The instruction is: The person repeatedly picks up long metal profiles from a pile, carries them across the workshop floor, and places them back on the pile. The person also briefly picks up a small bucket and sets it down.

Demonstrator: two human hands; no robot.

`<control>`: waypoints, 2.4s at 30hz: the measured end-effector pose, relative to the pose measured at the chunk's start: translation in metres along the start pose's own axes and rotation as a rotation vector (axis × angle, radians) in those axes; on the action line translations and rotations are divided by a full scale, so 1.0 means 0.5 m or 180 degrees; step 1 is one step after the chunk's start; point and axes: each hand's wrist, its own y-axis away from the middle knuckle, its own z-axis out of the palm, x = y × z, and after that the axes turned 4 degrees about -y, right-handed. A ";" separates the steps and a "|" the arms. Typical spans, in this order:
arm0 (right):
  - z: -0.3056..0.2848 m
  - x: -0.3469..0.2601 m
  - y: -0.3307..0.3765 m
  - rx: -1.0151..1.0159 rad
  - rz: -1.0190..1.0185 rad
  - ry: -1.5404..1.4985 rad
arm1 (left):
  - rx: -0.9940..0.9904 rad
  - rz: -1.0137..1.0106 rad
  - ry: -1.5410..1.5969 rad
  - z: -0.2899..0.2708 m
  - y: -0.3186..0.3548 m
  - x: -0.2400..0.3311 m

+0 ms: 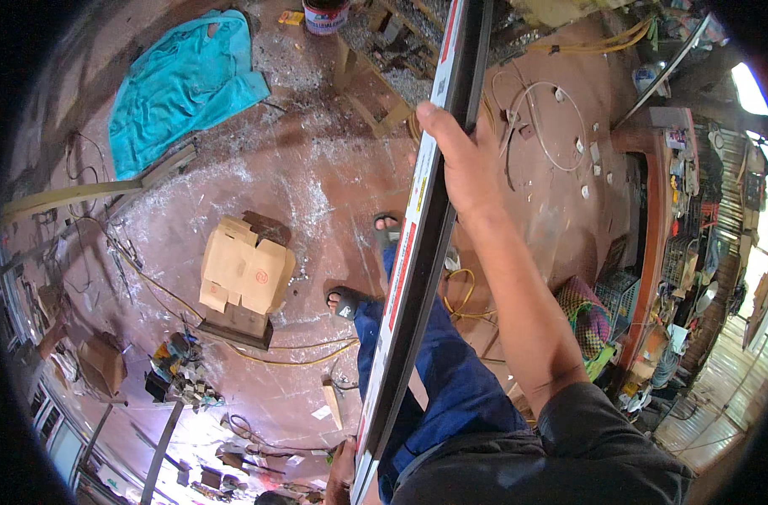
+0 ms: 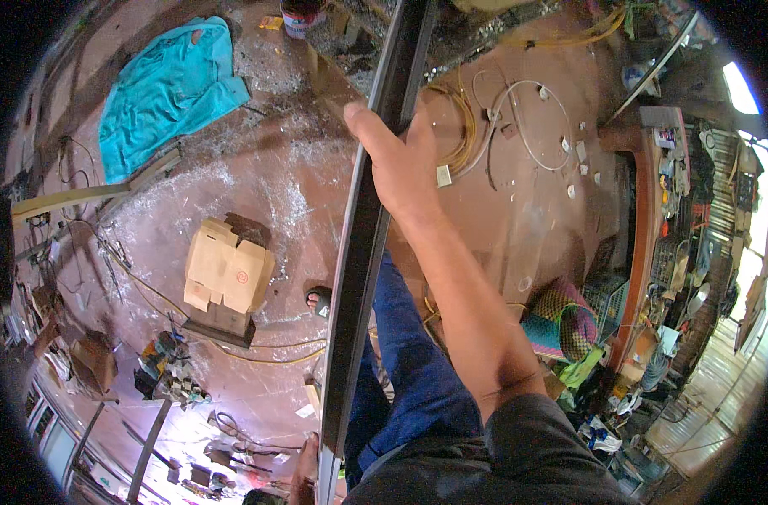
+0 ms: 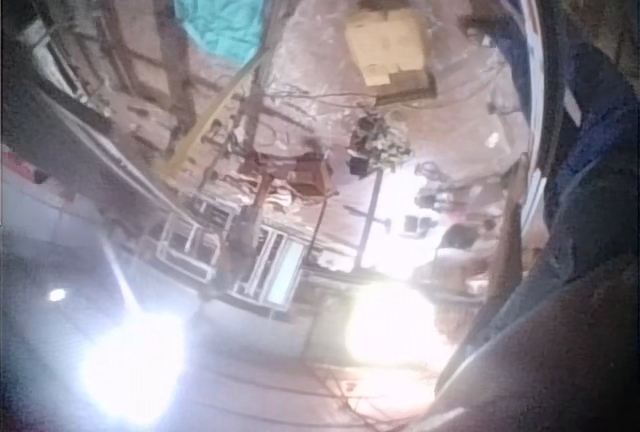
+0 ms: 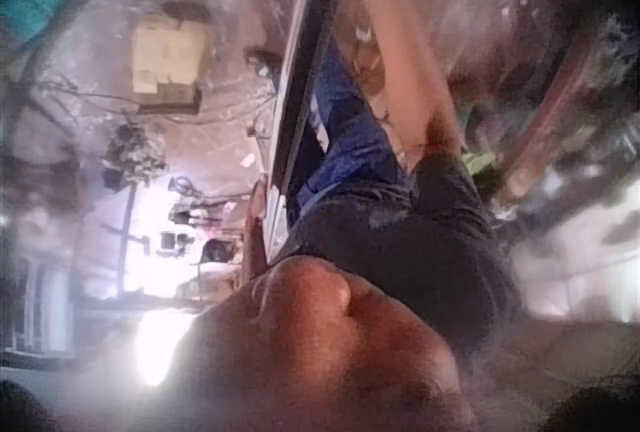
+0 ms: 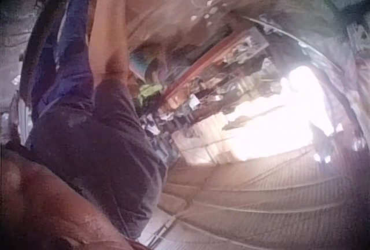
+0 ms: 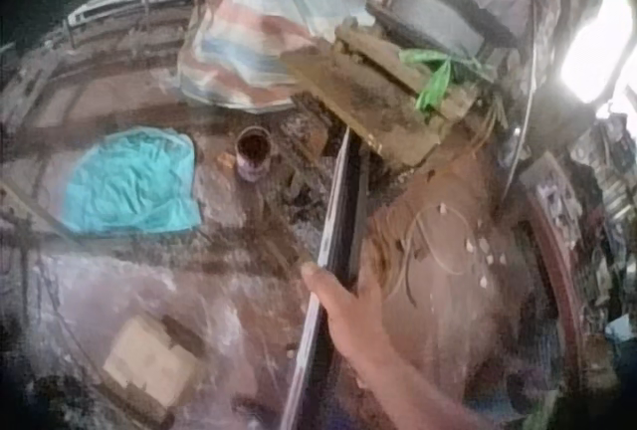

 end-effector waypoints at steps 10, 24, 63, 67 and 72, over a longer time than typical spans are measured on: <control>-0.008 0.015 -0.029 -0.0064 -0.0030 0.0033 | -0.0054 -0.0231 -0.0098 0.017 -0.054 0.029; -0.006 -0.001 -0.028 -0.0155 0.0250 -0.0138 | -0.0268 -0.0089 0.0265 0.017 0.035 0.175; -0.004 -0.067 0.006 0.0363 0.0056 0.1451 | -0.0703 0.0308 0.0884 0.042 -0.019 0.127; -0.024 -0.002 -0.029 0.0418 -0.0120 0.1415 | -0.0685 0.0400 0.0859 0.047 0.080 0.191; -0.036 -0.015 -0.035 0.0626 -0.0045 0.1556 | -0.0817 0.0745 0.1539 0.042 0.056 0.104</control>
